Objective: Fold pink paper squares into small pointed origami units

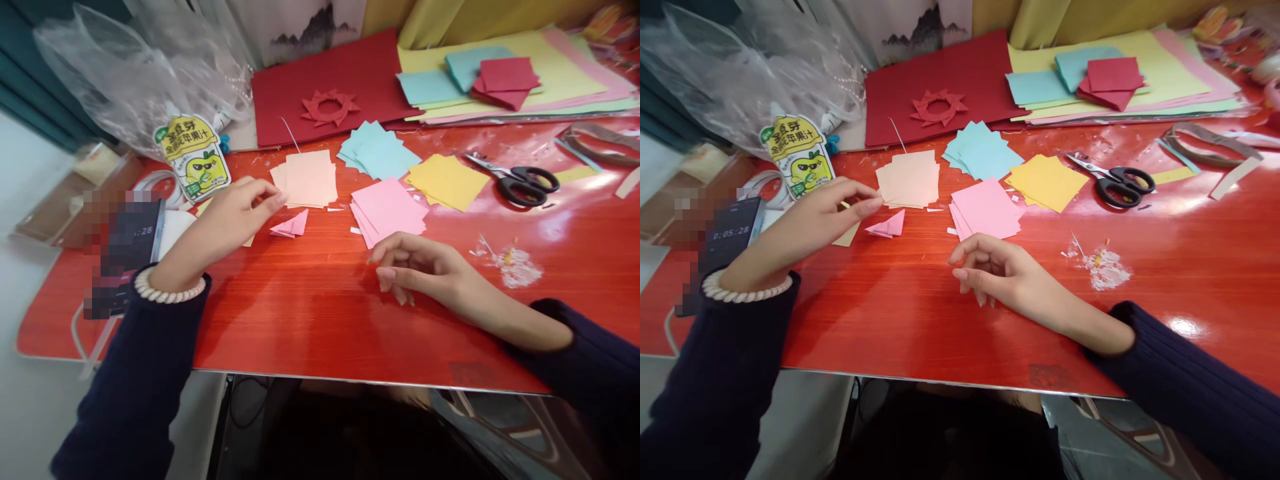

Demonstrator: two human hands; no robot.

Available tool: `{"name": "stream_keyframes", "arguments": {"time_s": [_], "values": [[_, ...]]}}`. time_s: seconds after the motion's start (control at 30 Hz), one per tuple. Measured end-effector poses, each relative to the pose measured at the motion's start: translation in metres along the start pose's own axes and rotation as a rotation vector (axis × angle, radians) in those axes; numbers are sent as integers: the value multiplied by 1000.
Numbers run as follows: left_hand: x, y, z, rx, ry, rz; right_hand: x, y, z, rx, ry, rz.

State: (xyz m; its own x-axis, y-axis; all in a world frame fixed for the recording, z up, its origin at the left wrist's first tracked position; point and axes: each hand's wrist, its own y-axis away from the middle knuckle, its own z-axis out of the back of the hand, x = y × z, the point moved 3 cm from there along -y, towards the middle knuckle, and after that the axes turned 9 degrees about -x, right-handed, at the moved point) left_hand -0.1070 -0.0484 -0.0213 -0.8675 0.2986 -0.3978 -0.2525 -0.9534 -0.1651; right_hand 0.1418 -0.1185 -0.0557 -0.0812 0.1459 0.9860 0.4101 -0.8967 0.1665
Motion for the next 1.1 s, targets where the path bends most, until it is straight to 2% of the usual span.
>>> {"name": "stream_keyframes", "arguments": {"time_s": [0.2, 0.33, 0.4, 0.5, 0.6, 0.63, 0.67, 0.73, 0.83, 0.93, 1.1], "values": [[-7, 3, -8, 210, 30, -24, 3, -1, -2, 13, 24, -12], [-6, 3, -4, 271, 60, 42, 2, 1, -2, 35, 36, -10], [-4, 3, 0, 275, 60, 75, 1, 1, 4, 2, 73, 1], [0, 2, 6, 211, 54, 153, 4, -1, 25, -187, 238, 72], [-1, 1, 12, 81, 38, 192, 15, -5, 49, -508, 486, 261], [-1, 0, 13, 25, 38, 178, 18, -7, 52, -545, 610, 322], [-2, 0, 14, -39, 42, 153, 20, -10, 53, -559, 736, 374], [-3, 1, 13, -147, 56, 93, 16, -16, 49, -497, 951, 418], [-4, 2, 4, -229, 52, 0, 2, -23, 42, -408, 1138, 442], [-7, 4, -10, -242, 38, -75, -5, -24, 41, -451, 1214, 470], [-18, 9, -28, -223, 38, -168, -5, -24, 42, -517, 1200, 506]]}}
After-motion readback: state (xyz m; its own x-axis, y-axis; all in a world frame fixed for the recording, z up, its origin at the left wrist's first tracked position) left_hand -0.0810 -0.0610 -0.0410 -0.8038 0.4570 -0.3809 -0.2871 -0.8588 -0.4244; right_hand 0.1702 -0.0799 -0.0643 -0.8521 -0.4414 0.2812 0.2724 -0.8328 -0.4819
